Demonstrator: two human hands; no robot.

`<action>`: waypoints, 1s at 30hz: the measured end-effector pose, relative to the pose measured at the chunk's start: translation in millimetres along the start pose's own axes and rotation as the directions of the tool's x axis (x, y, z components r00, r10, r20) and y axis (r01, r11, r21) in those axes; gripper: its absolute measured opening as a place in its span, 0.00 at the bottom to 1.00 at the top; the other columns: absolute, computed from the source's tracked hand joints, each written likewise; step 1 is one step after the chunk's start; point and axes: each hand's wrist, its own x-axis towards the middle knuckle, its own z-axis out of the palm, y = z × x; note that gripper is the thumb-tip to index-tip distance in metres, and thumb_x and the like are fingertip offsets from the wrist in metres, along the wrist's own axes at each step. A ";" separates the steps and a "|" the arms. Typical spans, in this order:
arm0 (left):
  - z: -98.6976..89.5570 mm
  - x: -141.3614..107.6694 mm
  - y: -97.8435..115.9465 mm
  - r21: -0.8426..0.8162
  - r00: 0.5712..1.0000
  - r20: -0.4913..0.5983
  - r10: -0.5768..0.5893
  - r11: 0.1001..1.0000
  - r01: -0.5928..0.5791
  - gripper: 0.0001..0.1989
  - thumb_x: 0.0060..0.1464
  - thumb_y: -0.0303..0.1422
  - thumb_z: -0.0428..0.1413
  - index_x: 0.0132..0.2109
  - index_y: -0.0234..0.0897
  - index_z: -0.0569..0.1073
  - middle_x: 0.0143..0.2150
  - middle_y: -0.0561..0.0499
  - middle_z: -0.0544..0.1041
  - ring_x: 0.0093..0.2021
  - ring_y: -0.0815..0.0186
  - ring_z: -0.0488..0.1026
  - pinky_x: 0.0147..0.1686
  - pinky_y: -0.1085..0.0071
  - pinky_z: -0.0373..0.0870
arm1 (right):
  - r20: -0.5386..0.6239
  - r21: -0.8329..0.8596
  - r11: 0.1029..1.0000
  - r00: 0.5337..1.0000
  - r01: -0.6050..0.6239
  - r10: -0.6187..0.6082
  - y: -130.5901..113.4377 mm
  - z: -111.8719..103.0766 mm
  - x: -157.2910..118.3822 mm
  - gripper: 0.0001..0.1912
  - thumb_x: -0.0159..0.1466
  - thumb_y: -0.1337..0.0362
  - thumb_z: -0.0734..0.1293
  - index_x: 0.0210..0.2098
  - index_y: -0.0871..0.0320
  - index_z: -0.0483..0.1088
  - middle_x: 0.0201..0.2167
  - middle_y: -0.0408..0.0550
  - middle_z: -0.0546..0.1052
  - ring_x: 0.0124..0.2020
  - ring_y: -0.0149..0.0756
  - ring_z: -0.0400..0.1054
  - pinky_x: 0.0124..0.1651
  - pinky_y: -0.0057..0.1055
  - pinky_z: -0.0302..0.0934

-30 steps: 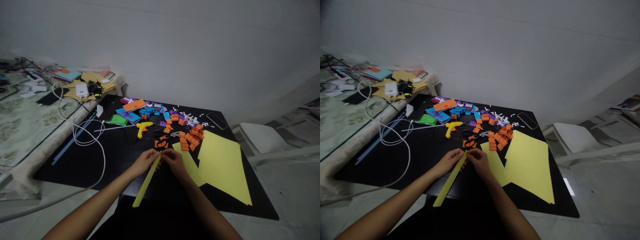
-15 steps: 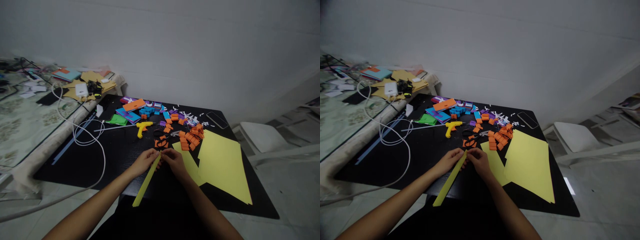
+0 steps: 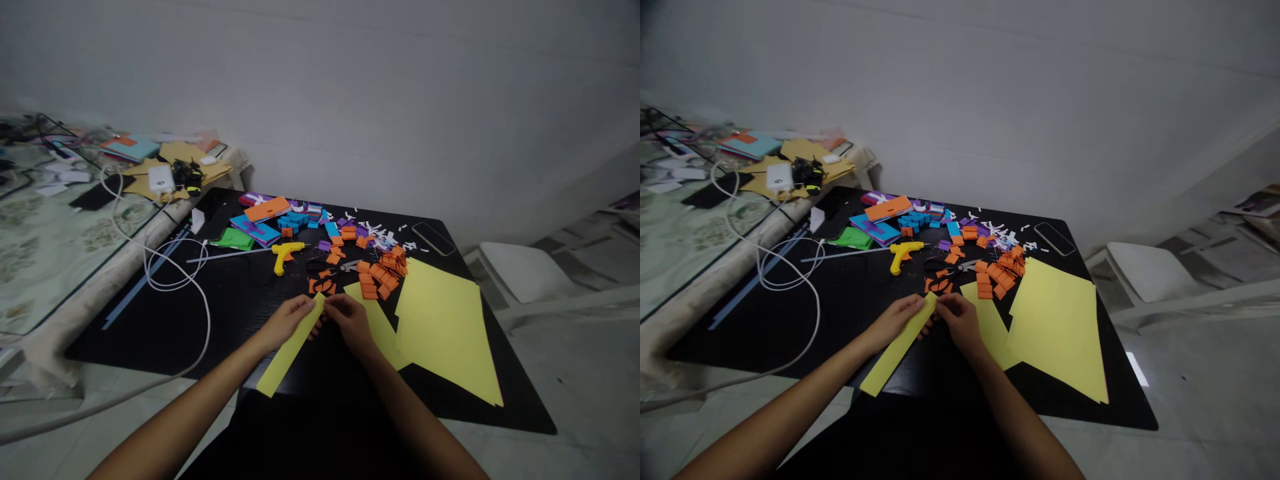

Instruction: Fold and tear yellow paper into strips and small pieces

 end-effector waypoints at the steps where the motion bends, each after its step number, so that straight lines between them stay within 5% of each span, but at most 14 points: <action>1: -0.4 0.5 0.3 -0.006 1.000 0.001 -0.001 1.000 0.001 0.29 0.54 0.59 0.62 0.41 0.35 0.74 0.32 0.49 0.80 0.29 0.64 0.78 0.29 0.69 0.76 | -0.001 0.002 1.000 1.000 0.001 -0.001 0.3 -0.1 0.1 0.16 0.55 0.51 0.79 0.34 0.54 0.78 0.28 0.43 0.79 0.29 0.39 0.75 0.38 0.37 0.73; 30: -6.0 4.9 9.3 0.080 0.993 0.118 -0.032 0.997 0.022 0.25 0.50 0.50 0.69 0.40 0.33 0.74 0.32 0.52 0.77 0.28 0.68 0.76 0.30 0.71 0.75 | 0.034 -0.004 0.999 0.998 0.050 -0.049 -4.3 0.9 -2.7 0.18 0.60 0.47 0.76 0.34 0.57 0.76 0.25 0.44 0.79 0.27 0.35 0.74 0.35 0.32 0.71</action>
